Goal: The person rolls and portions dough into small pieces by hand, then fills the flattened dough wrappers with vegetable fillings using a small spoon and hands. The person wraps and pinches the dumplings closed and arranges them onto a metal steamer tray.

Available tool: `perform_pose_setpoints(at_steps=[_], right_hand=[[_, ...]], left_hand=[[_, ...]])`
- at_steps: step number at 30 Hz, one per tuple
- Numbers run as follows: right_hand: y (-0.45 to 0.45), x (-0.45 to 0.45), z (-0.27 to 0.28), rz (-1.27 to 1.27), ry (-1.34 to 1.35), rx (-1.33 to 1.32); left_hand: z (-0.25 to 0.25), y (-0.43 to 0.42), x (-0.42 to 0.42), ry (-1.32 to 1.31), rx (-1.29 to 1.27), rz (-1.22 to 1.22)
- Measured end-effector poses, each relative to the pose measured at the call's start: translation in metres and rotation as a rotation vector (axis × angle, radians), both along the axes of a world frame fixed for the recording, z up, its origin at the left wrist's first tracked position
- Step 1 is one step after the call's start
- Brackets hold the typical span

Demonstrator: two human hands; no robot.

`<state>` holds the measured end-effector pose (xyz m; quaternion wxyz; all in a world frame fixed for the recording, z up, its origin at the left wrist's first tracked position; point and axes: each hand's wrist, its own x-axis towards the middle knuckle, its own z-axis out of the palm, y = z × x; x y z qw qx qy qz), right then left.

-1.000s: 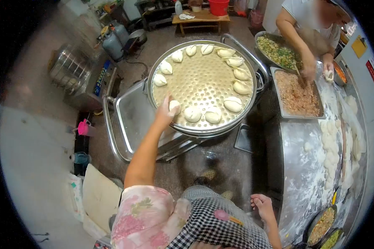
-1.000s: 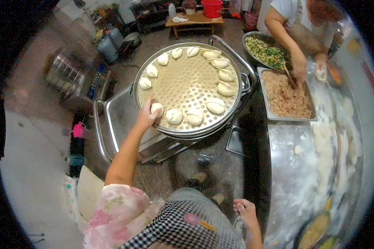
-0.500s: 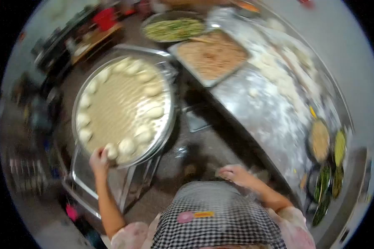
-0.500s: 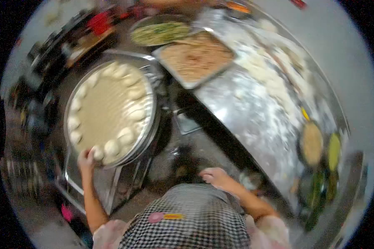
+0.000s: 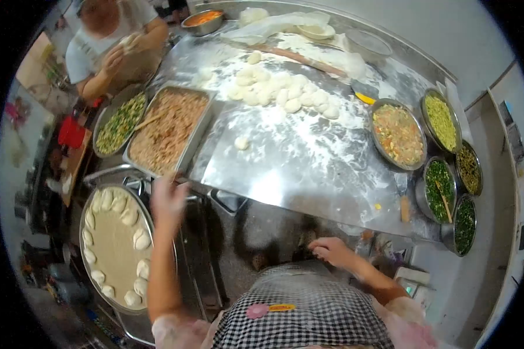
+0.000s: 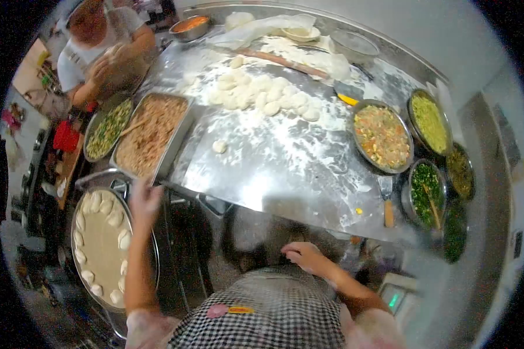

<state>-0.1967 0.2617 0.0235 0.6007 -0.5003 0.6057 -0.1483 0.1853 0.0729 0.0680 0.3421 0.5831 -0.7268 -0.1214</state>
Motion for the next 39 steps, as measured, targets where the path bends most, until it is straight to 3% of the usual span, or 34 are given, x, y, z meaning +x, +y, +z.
perform_pose_setpoints(at_steps=[2,3,6,9,12,14,20,23,26,27,28,30,37,39], right_hand=[[0.010,-0.035,0.005,-0.106,0.027,0.016],[0.017,-0.052,0.012,-0.180,0.022,0.033],[0.038,-0.100,0.011,-0.389,0.026,0.089],[0.057,-0.145,-0.010,-0.460,0.007,0.027],[0.065,-0.178,-0.030,-0.442,-0.003,0.025],[0.052,-0.189,-0.022,-0.403,-0.022,0.079],[-0.018,-0.219,-0.011,-0.236,-0.041,0.073],[-0.032,-0.233,-0.048,-0.213,-0.124,0.012],[-0.055,-0.233,-0.038,-0.148,-0.051,-0.045],[-0.058,-0.233,-0.036,-0.143,-0.053,-0.042],[-0.061,-0.233,-0.035,-0.140,-0.057,-0.040],[-0.065,-0.229,-0.034,-0.143,-0.065,-0.035],[-0.052,-0.209,-0.020,-0.104,-0.027,-0.076],[-0.055,-0.202,-0.013,-0.123,-0.016,-0.064]], left_hand=[[-0.029,-0.051,-0.105,0.151,0.203,-0.217],[-0.047,-0.077,-0.153,0.202,0.143,-0.307],[-0.060,-0.139,-0.264,-0.123,0.155,-0.276],[-0.065,-0.177,-0.332,-0.243,0.143,-0.150],[-0.084,-0.199,-0.348,-0.336,0.103,-0.190],[-0.098,-0.200,-0.345,-0.258,0.114,-0.207],[-0.084,-0.057,-0.287,-0.240,0.293,-0.257],[-0.078,-0.022,-0.271,-0.487,0.440,-0.242],[-0.088,-0.033,-0.281,-0.539,0.104,-0.347],[-0.088,-0.040,-0.290,-0.581,0.263,-0.430],[-0.103,-0.036,-0.298,-0.655,0.160,-0.433],[-0.114,-0.035,-0.308,-0.716,0.186,-0.456],[-0.114,-0.072,-0.321,-0.548,0.227,-0.241],[-0.147,-0.105,-0.267,0.336,0.311,-0.303]])
